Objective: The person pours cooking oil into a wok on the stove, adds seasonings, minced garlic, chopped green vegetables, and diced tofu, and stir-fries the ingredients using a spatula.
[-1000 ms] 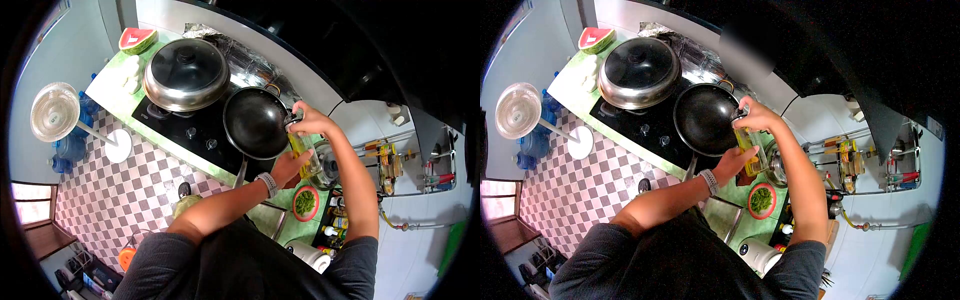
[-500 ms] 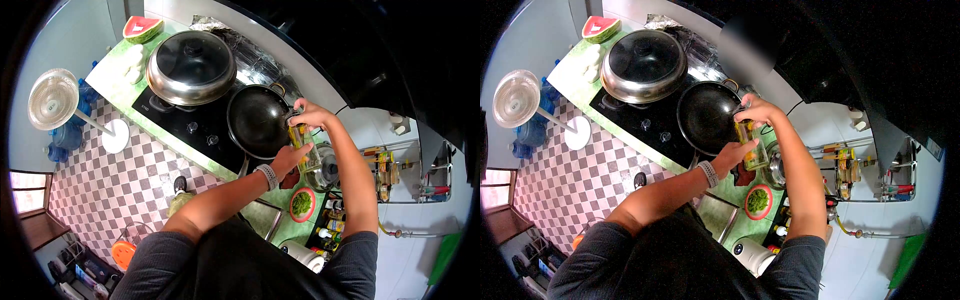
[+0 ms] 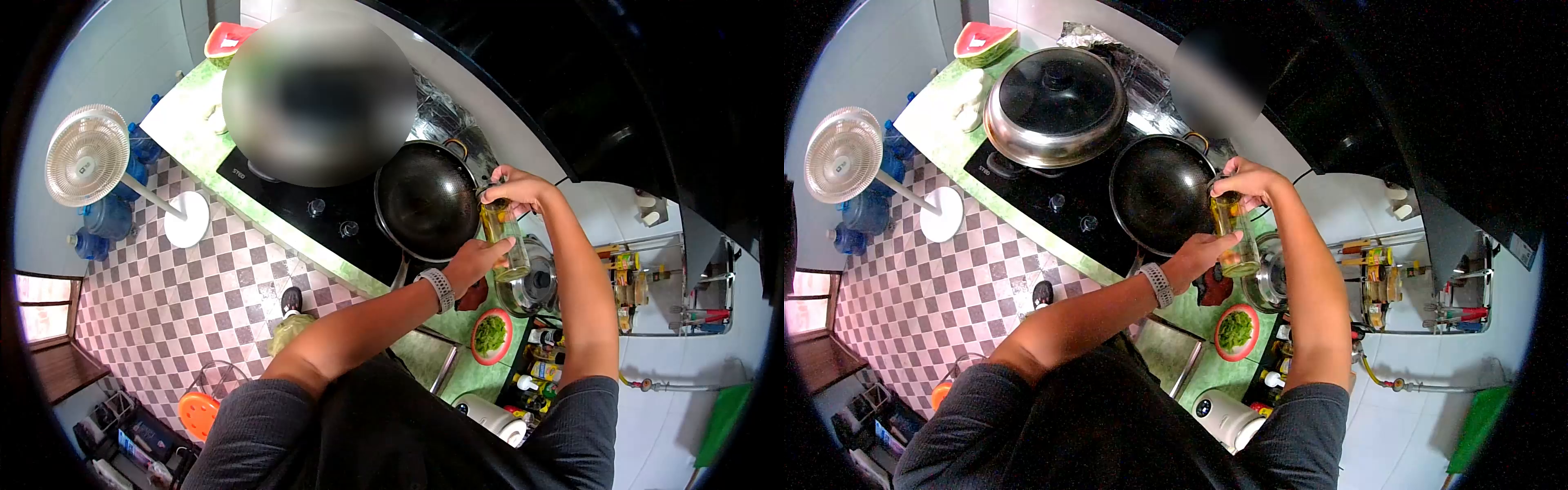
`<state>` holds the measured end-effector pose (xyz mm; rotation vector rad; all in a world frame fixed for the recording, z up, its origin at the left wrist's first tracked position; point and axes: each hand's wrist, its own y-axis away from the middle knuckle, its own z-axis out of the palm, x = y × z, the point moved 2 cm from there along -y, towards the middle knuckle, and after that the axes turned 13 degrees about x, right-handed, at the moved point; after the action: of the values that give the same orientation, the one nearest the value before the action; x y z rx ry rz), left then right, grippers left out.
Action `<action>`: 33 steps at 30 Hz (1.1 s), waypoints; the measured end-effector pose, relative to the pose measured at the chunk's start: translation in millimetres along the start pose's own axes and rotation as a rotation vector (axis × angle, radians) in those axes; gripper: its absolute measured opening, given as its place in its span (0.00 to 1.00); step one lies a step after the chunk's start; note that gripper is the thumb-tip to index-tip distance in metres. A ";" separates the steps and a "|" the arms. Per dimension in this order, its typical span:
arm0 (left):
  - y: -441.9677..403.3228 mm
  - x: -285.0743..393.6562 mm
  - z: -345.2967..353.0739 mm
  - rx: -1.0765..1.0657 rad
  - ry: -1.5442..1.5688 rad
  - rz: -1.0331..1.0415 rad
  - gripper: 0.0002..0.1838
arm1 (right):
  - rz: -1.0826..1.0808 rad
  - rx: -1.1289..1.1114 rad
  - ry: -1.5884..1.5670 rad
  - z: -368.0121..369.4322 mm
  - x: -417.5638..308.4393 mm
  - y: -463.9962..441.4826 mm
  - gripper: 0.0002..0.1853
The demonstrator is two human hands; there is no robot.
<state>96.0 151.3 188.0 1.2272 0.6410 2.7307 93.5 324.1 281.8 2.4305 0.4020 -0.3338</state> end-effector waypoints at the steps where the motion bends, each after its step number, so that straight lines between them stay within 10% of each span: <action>1: 4.4 4.5 0.2 0.013 -0.042 -0.004 0.26 | 0.020 -0.021 0.020 -1.1 -0.8 0.7 0.36; 33: 2.8 9.4 -14.9 -0.084 0.141 0.038 0.23 | 0.100 0.001 0.101 5.6 -37.6 8.3 0.36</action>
<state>79.0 145.8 186.8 1.0474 0.5140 2.8631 61.1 306.7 294.8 2.4648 0.3225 -0.1685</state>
